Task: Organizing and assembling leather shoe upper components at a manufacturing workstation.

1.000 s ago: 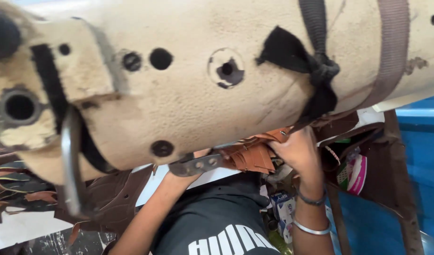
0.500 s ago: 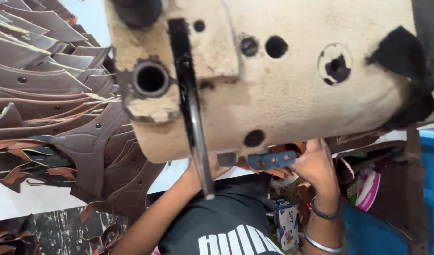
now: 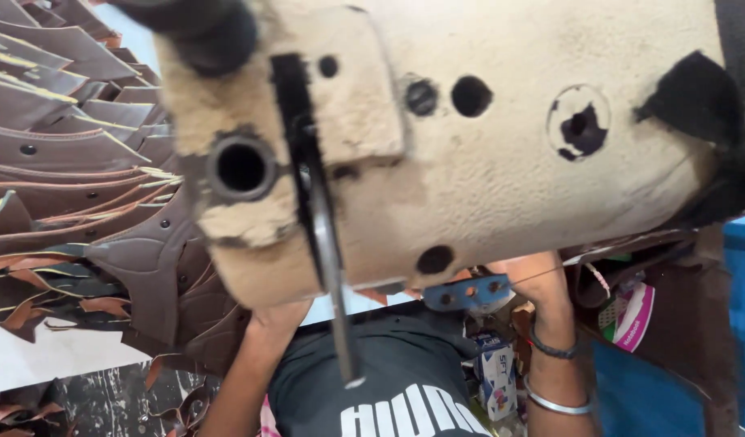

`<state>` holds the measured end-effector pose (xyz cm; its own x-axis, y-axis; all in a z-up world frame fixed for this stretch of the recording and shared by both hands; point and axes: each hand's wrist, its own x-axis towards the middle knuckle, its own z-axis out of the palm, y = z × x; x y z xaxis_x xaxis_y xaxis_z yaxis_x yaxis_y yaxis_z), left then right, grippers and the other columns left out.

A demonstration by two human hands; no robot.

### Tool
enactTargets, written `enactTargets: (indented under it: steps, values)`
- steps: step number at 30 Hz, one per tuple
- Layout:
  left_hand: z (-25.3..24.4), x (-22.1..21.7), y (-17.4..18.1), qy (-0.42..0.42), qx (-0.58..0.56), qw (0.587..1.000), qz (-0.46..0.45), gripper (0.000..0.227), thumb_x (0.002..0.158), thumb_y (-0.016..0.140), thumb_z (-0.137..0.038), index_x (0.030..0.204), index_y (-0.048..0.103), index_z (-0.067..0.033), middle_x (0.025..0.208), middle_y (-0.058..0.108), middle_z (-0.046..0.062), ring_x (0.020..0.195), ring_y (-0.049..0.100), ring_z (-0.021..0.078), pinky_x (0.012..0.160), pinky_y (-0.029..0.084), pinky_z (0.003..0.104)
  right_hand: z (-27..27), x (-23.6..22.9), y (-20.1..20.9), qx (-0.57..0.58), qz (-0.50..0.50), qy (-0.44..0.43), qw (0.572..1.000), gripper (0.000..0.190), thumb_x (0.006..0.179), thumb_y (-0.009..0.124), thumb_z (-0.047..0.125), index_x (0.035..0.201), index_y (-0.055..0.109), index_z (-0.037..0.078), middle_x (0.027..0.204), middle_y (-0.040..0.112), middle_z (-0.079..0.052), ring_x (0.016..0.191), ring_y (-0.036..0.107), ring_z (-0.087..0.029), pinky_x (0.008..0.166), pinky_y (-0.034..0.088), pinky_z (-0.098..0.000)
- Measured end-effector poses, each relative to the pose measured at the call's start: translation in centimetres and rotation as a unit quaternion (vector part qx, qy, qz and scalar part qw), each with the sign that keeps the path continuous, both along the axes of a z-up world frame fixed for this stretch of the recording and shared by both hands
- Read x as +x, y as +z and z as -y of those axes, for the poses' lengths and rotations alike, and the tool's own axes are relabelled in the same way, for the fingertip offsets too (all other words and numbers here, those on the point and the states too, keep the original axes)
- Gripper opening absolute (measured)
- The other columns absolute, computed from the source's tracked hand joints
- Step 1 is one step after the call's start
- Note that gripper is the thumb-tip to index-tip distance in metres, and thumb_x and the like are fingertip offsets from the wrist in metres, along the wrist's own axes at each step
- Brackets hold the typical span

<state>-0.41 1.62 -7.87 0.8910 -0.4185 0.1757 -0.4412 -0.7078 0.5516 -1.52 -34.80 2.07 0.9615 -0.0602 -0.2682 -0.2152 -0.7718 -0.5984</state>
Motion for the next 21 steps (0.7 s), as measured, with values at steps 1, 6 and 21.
enactTargets:
  steps: [1,6,21]
  values:
    - [0.4,0.4,0.7,-0.002,-0.003,1.0,-0.001,0.029,0.095,0.069,-0.022,0.123,0.069,-0.0112,0.118,0.066,0.014,0.108,0.066,0.0355,0.093,0.053,0.05,0.9,-0.3,-1.2,-0.013,0.019,0.023,0.999,0.039,0.081,0.076,0.025,0.114,0.072,0.004,0.117,0.075,-0.014,0.111,0.068,-0.032,0.101,0.05,-0.0435]
    - [2.6,1.7,5.0,-0.033,-0.02,0.999,-0.014,0.03,0.096,0.068,-0.02,0.126,0.07,-0.0119,0.122,0.065,0.012,0.11,0.066,0.034,0.094,0.054,0.048,1.5,-0.6,-0.7,-0.047,0.009,0.018,0.999,0.036,0.087,0.073,0.024,0.117,0.071,0.004,0.119,0.074,-0.015,0.111,0.066,-0.034,0.101,0.05,-0.0443]
    - [7.0,2.6,13.3,-0.063,-0.131,0.984,-0.102,0.021,0.099,0.074,-0.019,0.116,0.068,-0.0086,0.14,0.058,0.021,0.11,0.064,0.0369,0.091,0.055,0.043,-5.8,0.2,13.1,-0.042,0.24,-0.038,0.969,0.063,0.082,0.091,0.011,0.135,0.059,-0.001,0.123,0.07,-0.022,0.112,0.073,-0.038,0.095,0.059,-0.0424]
